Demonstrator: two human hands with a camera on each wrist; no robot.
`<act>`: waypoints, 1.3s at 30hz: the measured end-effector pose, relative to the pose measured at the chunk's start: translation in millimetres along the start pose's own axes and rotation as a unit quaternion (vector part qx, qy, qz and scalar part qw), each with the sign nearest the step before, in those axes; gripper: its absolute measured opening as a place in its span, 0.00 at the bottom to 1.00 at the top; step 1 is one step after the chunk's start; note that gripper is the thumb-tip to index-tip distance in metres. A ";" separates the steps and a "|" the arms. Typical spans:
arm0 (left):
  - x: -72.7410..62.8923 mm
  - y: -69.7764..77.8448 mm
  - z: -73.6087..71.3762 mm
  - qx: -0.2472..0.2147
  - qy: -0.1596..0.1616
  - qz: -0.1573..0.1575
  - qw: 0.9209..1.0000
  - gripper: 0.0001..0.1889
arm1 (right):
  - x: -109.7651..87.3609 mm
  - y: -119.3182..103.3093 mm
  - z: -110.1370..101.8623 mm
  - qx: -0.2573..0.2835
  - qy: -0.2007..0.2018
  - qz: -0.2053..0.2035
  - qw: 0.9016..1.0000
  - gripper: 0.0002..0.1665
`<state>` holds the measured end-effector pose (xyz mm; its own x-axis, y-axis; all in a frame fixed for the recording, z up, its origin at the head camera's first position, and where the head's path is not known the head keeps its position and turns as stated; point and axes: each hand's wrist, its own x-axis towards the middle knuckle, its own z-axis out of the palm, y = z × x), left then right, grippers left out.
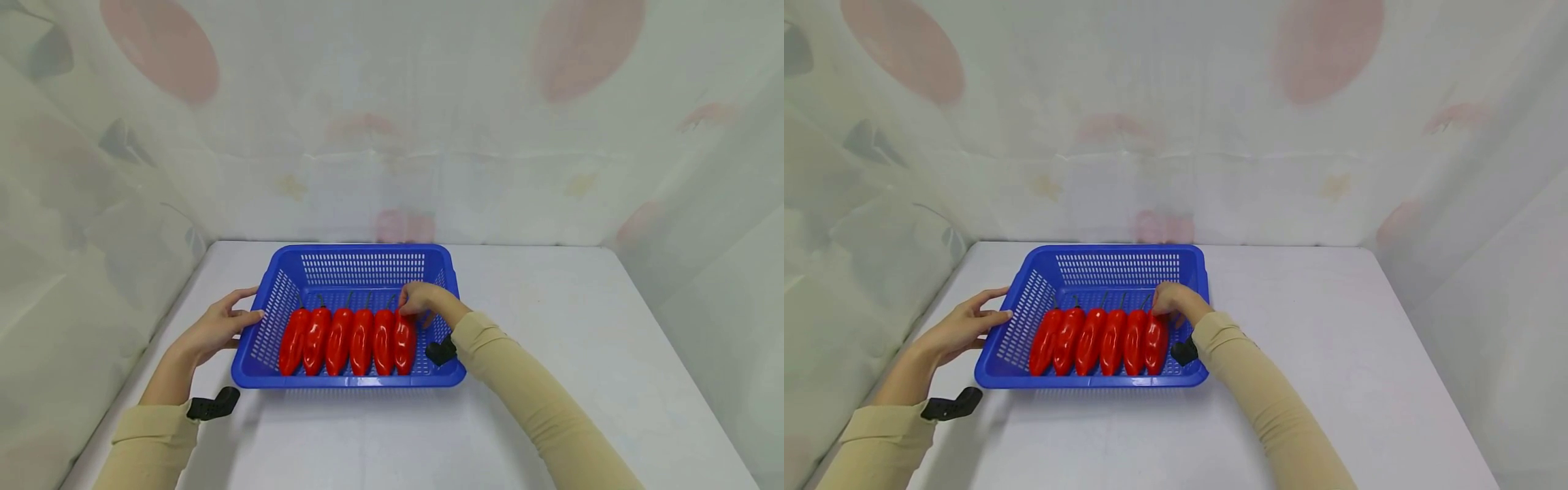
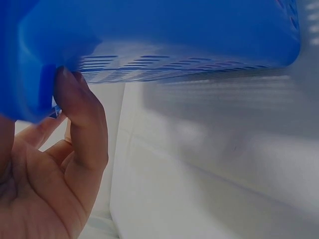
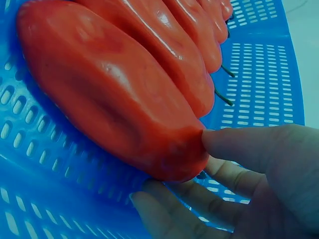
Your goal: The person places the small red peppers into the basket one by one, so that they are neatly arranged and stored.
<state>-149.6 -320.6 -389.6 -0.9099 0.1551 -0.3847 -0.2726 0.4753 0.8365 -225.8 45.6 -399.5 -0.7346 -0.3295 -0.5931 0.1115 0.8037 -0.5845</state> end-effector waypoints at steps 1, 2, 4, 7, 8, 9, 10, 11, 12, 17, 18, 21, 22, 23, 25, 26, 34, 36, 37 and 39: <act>-0.1 0.1 -0.2 0.001 0.000 0.000 1.000 0.41 | -0.1 -0.2 0.2 -0.002 0.002 0.000 1.000 0.06; -0.2 0.2 -0.3 0.001 0.001 0.000 1.000 0.41 | -0.2 -0.3 0.2 -0.002 0.003 0.001 1.000 0.06; -0.5 0.6 -0.6 0.002 0.001 0.002 1.000 0.41 | -0.6 -0.4 0.5 0.000 0.005 0.002 1.000 0.06; -1.1 0.6 -1.0 0.000 0.001 0.000 1.000 0.41 | -1.3 -0.9 0.2 0.003 0.006 0.002 1.000 0.05; -1.6 0.6 -1.1 -0.001 0.002 -0.001 1.000 0.41 | -1.5 -1.1 0.1 0.005 0.007 0.002 1.000 0.06; -2.1 0.7 -1.1 -0.001 0.001 -0.001 1.000 0.40 | -1.7 -1.4 -0.1 0.006 0.006 0.001 1.000 0.06; -2.5 0.5 -1.1 -0.002 0.002 -0.002 1.000 0.40 | -2.0 -1.8 -0.4 0.008 0.006 0.001 1.000 0.07; -2.9 0.4 -1.0 -0.002 0.002 -0.002 1.000 0.40 | -2.4 -2.1 -0.9 0.010 0.006 0.001 1.000 0.08; -3.3 0.3 -0.9 -0.002 0.002 -0.002 1.000 0.40 | -3.0 -2.3 -1.4 0.013 0.006 0.001 1.000 0.08; -3.7 0.1 -0.1 0.001 0.006 0.000 1.000 0.40 | -7.5 -4.1 -4.9 0.012 0.010 -0.006 1.000 0.13; -3.6 0.2 0.0 0.002 0.007 0.000 1.000 0.40 | -8.7 -4.7 -5.6 0.009 0.013 -0.009 1.000 0.13; -3.2 0.4 0.1 0.006 0.009 0.002 1.000 0.40 | -12.8 -7.0 -8.3 -0.002 0.022 -0.021 1.000 0.14; -3.0 0.4 0.1 0.007 0.010 0.003 1.000 0.40 | -14.2 -7.8 -9.3 -0.007 0.027 -0.025 0.999 0.15; -2.9 0.4 0.2 0.008 0.010 0.005 1.000 0.40 | -15.7 -8.3 -10.3 -0.012 0.033 -0.029 0.999 0.16; -2.8 0.1 0.4 0.010 0.012 0.008 1.000 0.40 | -18.4 -8.9 -12.1 -0.023 0.044 -0.044 0.998 0.17; -2.8 -0.1 0.5 0.010 0.013 0.010 1.000 0.40 | -19.8 -8.9 -13.1 -0.032 0.052 -0.053 0.997 0.18; -3.7 -0.7 2.9 0.026 0.017 0.028 0.999 0.38 | -35.4 -3.9 -24.4 -0.071 0.096 -0.132 0.984 0.19; -3.6 -0.9 3.7 0.033 0.023 0.031 0.999 0.38 | -39.9 -1.6 -27.6 -0.070 0.104 -0.148 0.981 0.18; -3.5 -1.0 4.1 0.037 0.026 0.033 0.998 0.37 | -42.2 -0.5 -28.9 -0.068 0.110 -0.155 0.979 0.18; -3.4 -0.8 4.9 0.045 0.034 0.038 0.998 0.37 | -47.6 1.5 -31.2 -0.065 0.125 -0.166 0.976 0.17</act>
<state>-144.7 -317.2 -390.8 -0.9470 0.1358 -0.2911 -0.1754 0.5407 0.8227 -211.6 77.9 -354.9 -0.8576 -0.4646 -0.2207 -0.2345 0.7352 -0.6360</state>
